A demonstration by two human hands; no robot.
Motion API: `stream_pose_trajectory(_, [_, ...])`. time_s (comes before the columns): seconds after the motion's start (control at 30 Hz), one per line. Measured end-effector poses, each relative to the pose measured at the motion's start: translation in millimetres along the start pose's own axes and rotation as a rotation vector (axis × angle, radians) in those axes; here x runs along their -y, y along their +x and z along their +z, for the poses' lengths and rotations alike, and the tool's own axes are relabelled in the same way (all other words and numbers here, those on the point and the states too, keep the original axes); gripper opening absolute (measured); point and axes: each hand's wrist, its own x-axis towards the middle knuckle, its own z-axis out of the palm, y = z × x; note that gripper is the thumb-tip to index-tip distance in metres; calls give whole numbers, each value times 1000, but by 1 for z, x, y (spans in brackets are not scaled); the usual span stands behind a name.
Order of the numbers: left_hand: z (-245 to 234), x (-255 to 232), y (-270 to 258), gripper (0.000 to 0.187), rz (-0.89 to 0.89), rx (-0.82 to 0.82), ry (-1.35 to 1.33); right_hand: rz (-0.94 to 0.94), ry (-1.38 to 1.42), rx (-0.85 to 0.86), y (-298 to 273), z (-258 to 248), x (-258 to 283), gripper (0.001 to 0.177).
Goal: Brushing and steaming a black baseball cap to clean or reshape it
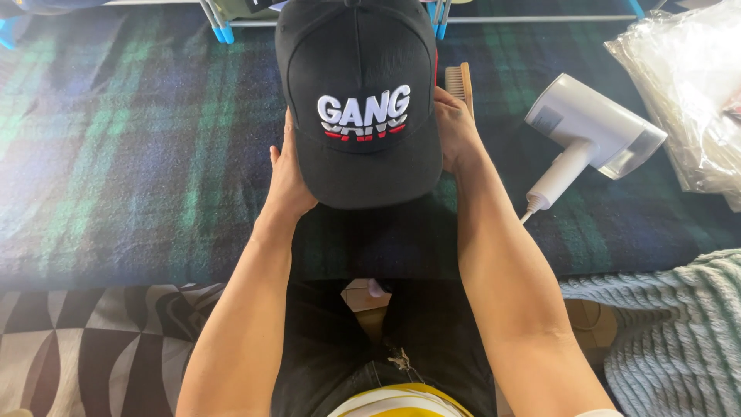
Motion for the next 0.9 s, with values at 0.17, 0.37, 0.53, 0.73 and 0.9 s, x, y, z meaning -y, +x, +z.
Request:
stream_pose_trajectory(0.17, [-1,17,1,126,19,-39,-55,-47,70,14,32,-10,-27,18])
stream_pose_trajectory(0.37, [-2,21,0,131,40,-60,-72,-30,252,43,13,-7,-13,23])
stream_pose_trajectory(0.53, [10,24,-3,124,22,-8,-14,138,232,2,-30,13,41,42])
stream_pose_trajectory(0.73, [22,28,-5,117,16,77,63,86,305,82,-22,10,21,28])
stream_pose_trajectory(0.9, [23,33,-3,110,17,115,126,44,266,134,-22,8,22,43])
